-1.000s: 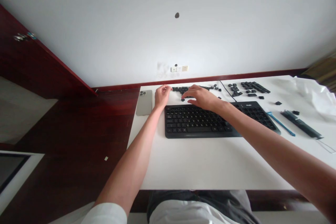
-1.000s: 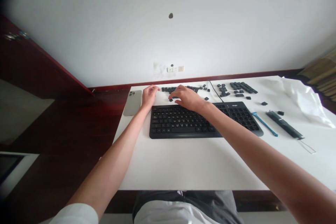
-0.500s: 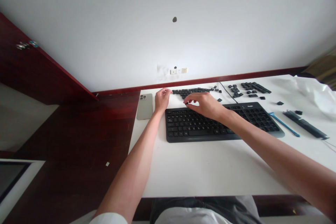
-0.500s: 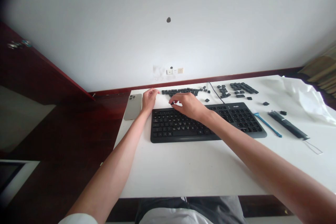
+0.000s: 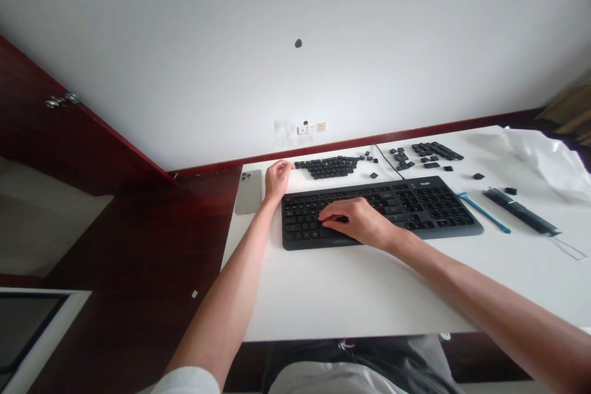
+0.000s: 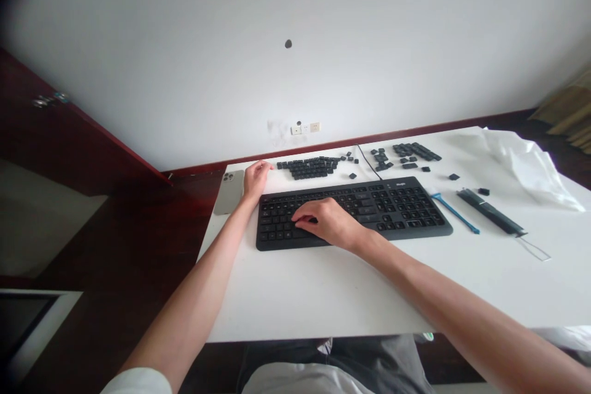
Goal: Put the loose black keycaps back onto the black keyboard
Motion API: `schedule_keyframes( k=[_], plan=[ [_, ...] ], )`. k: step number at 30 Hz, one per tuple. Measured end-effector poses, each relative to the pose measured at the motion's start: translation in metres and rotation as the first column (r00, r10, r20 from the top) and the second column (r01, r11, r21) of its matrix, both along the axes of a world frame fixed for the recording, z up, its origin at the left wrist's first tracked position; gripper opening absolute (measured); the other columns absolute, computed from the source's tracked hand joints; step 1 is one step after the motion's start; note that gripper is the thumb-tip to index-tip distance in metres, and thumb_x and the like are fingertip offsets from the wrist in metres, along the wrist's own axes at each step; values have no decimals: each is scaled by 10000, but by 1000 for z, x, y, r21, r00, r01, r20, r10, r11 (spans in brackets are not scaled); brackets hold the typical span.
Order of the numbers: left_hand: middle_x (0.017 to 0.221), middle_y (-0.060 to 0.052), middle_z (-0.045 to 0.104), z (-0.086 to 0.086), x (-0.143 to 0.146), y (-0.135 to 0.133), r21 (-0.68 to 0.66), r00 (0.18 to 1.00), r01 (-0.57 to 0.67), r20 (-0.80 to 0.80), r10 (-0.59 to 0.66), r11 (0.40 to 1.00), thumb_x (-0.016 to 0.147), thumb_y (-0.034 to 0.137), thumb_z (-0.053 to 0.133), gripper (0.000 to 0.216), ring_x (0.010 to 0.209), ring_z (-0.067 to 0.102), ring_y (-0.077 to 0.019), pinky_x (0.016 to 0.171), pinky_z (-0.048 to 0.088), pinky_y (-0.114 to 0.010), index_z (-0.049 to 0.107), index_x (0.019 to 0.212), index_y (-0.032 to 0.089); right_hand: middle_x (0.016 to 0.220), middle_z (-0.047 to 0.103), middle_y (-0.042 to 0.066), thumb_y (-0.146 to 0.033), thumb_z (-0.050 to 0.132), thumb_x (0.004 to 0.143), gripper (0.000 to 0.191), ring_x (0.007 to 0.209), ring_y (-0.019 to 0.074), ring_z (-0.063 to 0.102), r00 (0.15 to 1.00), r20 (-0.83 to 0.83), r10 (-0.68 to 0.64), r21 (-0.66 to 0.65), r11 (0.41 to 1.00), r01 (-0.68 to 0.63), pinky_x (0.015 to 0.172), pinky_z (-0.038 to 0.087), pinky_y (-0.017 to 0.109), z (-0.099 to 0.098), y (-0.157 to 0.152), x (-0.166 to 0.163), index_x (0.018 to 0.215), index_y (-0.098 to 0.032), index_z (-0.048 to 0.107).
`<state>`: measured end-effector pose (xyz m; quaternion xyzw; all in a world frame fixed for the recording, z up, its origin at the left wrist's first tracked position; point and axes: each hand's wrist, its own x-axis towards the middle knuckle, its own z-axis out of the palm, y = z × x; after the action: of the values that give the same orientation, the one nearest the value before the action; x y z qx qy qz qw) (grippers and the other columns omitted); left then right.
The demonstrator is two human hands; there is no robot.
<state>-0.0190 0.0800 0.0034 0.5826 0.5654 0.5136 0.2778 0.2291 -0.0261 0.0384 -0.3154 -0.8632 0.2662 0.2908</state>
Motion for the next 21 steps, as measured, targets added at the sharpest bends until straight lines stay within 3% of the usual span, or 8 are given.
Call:
schedule_keyframes(
  k=[6,11,15,17,21],
  plan=[
    [683,1,644,0,2,-3,42,1000,17,-23,-16,999,862,336,574,212,667,575,-159,627,405,-257,678,741,196,1030,800,49,-125,694,928,156,935,209,759,994,83,65,86,994,-73,853,603,330,1,-2,-1,1006,-212,797],
    [627,18,613,23,11,-25,109,961,-3,-275,33,994,888,286,574,205,617,546,-155,626,375,-269,679,731,205,1016,791,57,-103,664,938,170,937,209,745,994,77,81,101,991,-88,841,589,338,-1,-3,-2,974,-206,795],
    [742,-2,713,54,30,-67,207,913,-42,-390,122,977,939,255,560,195,690,640,-163,711,460,-279,690,801,211,1002,789,45,-101,670,929,167,930,201,738,996,46,80,75,994,-83,839,573,324,-4,0,1,966,-211,791],
    [882,-22,767,61,40,-97,240,898,-32,-419,133,970,950,217,549,168,796,697,-173,799,513,-286,712,910,209,984,790,26,-100,698,907,167,897,188,737,998,27,54,27,998,-55,822,564,306,-4,1,3,988,-217,785],
    [1150,-63,763,44,50,-159,238,859,15,-500,109,971,952,139,533,244,1076,714,-207,998,549,-353,697,1118,211,991,797,9,-108,735,885,194,878,182,743,999,15,32,-44,999,-32,814,554,293,-3,2,5,1036,-224,776]
  ],
)
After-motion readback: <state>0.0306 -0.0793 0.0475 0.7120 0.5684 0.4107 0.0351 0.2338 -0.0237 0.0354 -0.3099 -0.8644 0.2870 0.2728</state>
